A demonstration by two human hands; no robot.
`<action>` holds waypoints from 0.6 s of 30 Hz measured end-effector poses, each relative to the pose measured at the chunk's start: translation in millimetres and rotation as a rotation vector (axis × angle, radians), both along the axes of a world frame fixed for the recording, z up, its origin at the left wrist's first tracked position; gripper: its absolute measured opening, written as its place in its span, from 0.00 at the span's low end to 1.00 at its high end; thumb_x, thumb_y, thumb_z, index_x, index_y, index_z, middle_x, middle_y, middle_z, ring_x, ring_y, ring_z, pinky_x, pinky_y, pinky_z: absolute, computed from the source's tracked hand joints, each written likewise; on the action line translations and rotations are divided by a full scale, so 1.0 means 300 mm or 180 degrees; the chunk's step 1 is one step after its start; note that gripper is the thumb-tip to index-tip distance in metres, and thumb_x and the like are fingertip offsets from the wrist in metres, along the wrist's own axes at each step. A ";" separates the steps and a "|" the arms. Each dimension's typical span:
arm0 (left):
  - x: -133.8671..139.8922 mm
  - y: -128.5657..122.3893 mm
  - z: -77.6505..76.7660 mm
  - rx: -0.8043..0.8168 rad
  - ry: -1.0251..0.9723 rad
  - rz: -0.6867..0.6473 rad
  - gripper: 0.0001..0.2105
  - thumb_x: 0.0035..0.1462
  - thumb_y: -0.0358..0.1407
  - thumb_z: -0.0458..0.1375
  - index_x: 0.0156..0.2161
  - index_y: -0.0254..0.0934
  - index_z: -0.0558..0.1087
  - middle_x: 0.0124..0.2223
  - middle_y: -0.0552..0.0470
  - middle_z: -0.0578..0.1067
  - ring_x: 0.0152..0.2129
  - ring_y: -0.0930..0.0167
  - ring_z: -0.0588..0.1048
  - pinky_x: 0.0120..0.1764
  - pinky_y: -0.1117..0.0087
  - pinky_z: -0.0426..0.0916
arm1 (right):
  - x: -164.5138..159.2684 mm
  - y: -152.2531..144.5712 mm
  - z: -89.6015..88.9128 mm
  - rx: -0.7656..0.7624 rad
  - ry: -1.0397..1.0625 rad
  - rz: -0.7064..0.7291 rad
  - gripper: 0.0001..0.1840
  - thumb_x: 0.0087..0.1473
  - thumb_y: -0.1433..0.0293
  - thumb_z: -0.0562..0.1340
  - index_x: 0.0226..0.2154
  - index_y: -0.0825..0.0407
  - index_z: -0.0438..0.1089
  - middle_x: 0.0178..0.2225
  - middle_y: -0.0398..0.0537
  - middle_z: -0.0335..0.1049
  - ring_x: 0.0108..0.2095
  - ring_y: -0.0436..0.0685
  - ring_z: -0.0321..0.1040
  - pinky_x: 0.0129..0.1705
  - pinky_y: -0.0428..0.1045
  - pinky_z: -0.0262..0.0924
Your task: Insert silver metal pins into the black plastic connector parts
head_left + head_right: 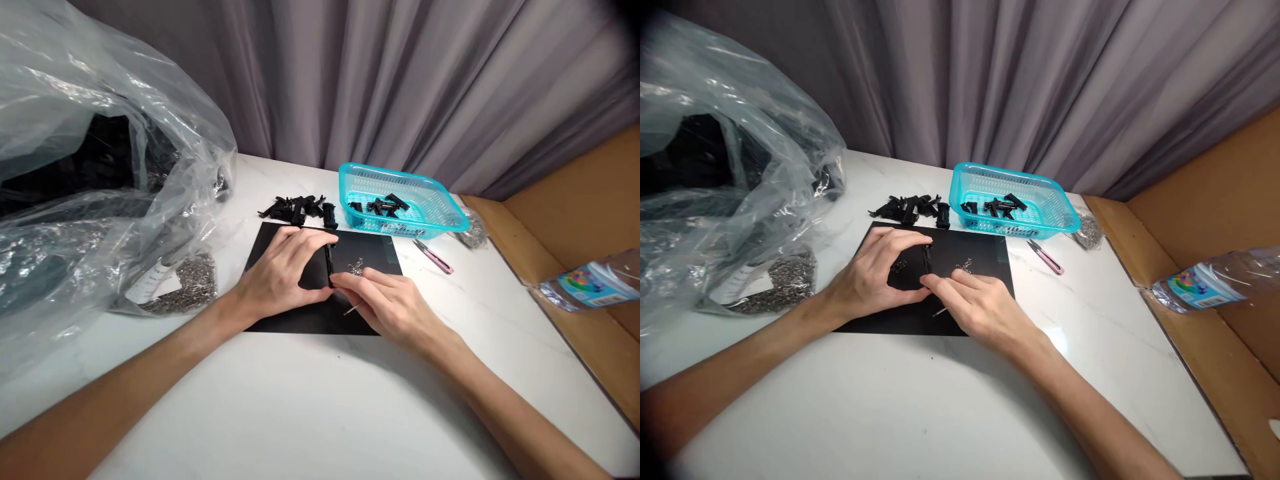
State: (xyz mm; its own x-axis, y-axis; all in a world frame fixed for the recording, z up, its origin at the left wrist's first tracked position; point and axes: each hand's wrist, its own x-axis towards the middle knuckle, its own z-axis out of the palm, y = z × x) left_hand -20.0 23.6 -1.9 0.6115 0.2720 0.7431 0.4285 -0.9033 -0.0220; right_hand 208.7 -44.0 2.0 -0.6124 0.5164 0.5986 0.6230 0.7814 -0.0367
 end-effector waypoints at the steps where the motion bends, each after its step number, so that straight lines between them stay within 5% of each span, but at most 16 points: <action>1: -0.001 0.000 -0.001 -0.0035 0.0005 -0.0003 0.31 0.59 0.39 0.66 0.64 0.38 0.60 0.53 0.43 0.79 0.51 0.59 0.77 0.53 0.58 0.70 | -0.003 0.002 -0.002 -0.0011 0.0068 -0.0009 0.13 0.69 0.78 0.56 0.55 0.56 0.65 0.37 0.49 0.79 0.31 0.51 0.72 0.28 0.47 0.65; 18: -0.009 0.001 -0.003 -0.0316 -0.0027 0.0008 0.32 0.57 0.39 0.68 0.63 0.40 0.60 0.55 0.44 0.77 0.52 0.59 0.76 0.55 0.56 0.68 | 0.004 0.021 -0.012 -0.0606 0.0724 0.0116 0.17 0.68 0.75 0.60 0.57 0.50 0.64 0.41 0.43 0.82 0.39 0.50 0.79 0.37 0.45 0.72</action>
State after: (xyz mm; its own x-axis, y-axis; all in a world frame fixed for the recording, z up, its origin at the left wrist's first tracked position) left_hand -22.6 23.9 -2.9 0.6045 0.3461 0.7175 0.4306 -0.8997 0.0712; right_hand 209.7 -37.8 -1.5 -0.4939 0.6127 0.6170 0.5536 0.7688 -0.3203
